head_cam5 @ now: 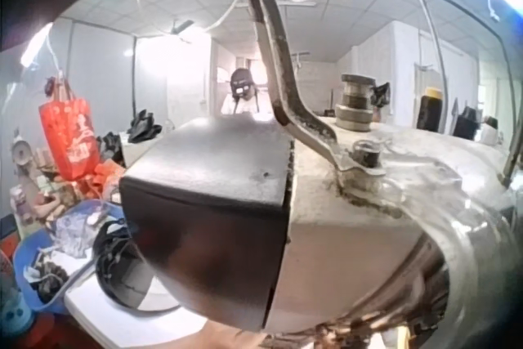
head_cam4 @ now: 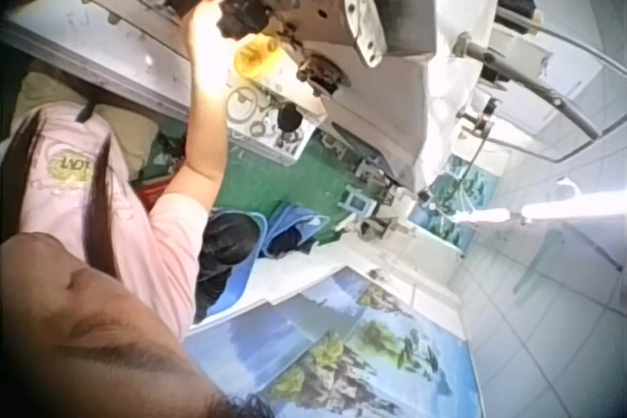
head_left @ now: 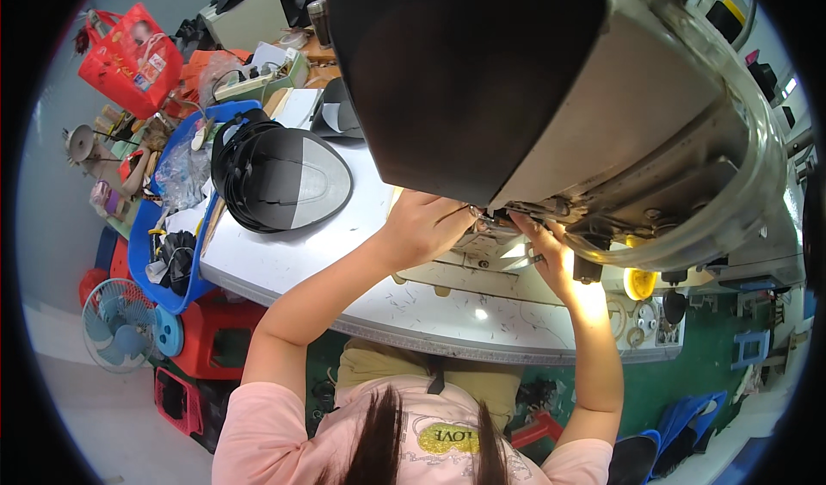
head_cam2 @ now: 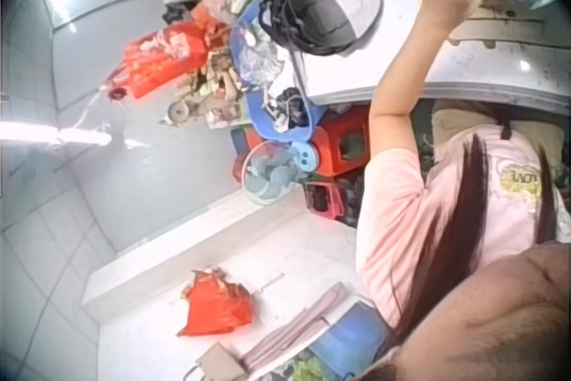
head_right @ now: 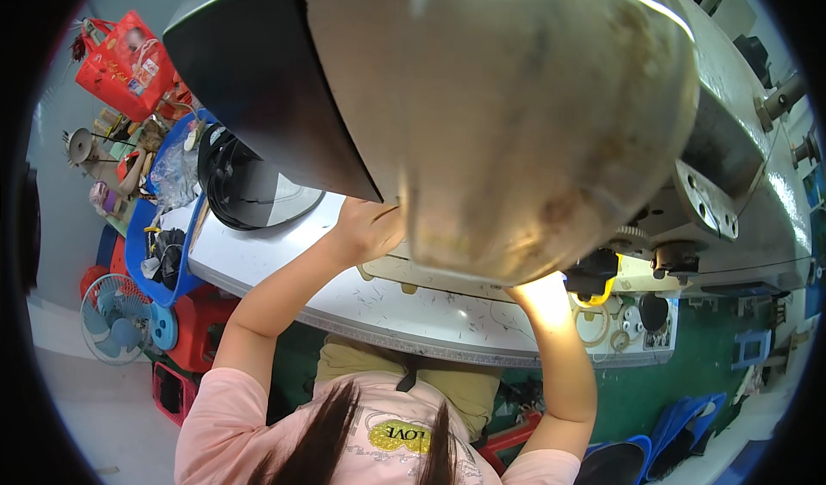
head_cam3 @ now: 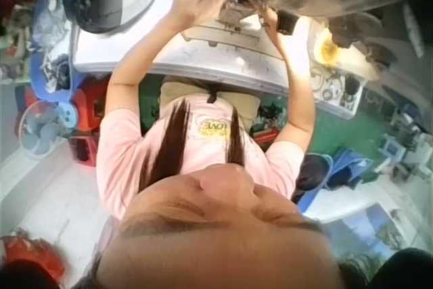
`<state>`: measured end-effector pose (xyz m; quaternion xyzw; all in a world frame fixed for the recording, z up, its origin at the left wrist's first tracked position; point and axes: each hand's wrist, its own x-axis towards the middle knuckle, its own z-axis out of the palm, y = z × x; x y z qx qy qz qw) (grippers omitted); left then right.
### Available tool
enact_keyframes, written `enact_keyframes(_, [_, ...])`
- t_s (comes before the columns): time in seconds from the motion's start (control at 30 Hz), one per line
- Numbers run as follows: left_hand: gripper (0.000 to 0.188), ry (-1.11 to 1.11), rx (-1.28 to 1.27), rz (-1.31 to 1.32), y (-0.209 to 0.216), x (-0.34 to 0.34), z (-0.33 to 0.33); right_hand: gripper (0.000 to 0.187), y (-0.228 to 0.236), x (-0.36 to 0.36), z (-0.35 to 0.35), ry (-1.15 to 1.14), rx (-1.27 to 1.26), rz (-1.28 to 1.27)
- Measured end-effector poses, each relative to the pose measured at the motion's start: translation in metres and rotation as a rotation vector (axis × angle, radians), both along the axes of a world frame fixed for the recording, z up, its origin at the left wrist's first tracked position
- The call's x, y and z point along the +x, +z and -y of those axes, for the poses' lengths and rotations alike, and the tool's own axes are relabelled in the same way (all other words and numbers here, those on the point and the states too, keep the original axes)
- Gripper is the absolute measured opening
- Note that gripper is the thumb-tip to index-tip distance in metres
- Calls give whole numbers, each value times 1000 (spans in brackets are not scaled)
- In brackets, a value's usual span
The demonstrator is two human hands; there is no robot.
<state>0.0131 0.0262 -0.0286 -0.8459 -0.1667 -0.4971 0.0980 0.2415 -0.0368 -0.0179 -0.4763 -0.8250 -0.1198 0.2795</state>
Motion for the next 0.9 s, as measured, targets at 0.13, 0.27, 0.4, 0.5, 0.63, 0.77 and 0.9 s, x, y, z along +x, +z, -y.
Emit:
enact_keyframes(0.13, [19, 1, -60, -8, -6, -6, 0, 53, 0, 0, -2, -72, -201, -97])
enact_keyframes(0.27, [39, 53, -76, -14, -15, -17, 10, 45, -89, 58, -29, -36, -222, -261])
enact_keyframes(0.4, [41, 343, -128, 11, -58, -81, 2, 48, -77, 43, -28, -35, 127, -36])
enact_keyframes(0.5, [45, 790, -28, 24, -78, -164, -15, 57, -35, 15, -7, -83, 23, -6])
enact_keyframes(0.63, [33, 1287, -123, 89, -50, -237, -23, 62, -18, -6, -3, -15, 49, -41])
enact_keyframes(0.77, [12, 1136, -267, 23, -63, -267, -35, 53, -52, 14, -15, -58, 125, -45])
enact_keyframes(0.9, [12, 987, -197, 129, -19, -225, -15, 22, -35, 0, -13, -166, -46, -61])
